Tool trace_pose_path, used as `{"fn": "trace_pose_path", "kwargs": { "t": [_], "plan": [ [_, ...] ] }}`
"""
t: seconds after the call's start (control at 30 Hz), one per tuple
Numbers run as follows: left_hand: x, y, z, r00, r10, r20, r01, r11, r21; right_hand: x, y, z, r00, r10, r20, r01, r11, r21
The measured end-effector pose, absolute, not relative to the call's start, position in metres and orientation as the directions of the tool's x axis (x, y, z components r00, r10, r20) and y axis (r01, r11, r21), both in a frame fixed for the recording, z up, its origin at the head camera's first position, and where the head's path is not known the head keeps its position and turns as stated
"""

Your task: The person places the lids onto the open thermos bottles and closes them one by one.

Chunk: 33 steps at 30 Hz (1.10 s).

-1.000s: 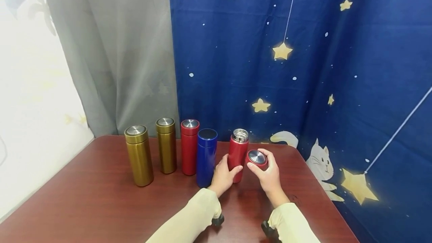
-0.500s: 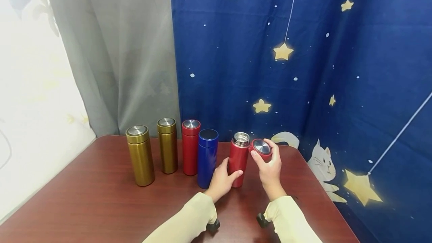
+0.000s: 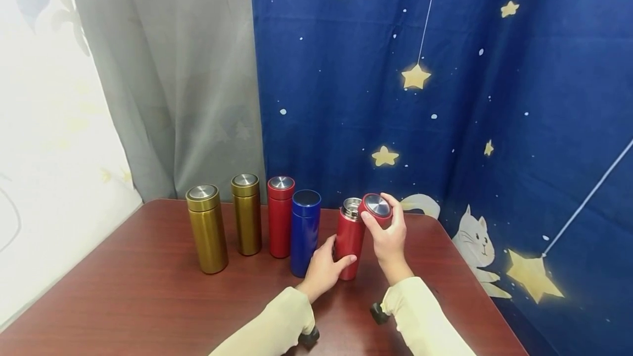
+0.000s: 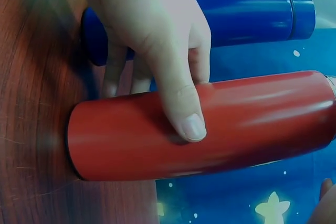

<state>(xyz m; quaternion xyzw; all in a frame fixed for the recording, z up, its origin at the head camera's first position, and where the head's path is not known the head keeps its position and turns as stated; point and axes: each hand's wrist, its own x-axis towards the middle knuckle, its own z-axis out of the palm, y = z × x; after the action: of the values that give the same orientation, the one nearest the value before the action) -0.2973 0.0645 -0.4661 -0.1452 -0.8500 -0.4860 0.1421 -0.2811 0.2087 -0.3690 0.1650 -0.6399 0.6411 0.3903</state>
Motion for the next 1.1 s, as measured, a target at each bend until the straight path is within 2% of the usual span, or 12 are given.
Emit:
{"fn": "trace_pose_path", "kwargs": {
  "t": [0.8,1.1],
  "plan": [
    [-0.289,0.047,-0.460,-0.895,0.254,0.367,0.442,0.392,0.807,-0.283,0.196,-0.364,-0.748,0.141,0.649,-0.632,0.151,-0.760],
    [-0.288,0.044,-0.458,-0.892,0.287,0.349,0.440,0.379,0.814,-0.284,0.195,-0.362,-0.729,0.082,0.679,-0.661,0.172,-0.731]
  ]
}}
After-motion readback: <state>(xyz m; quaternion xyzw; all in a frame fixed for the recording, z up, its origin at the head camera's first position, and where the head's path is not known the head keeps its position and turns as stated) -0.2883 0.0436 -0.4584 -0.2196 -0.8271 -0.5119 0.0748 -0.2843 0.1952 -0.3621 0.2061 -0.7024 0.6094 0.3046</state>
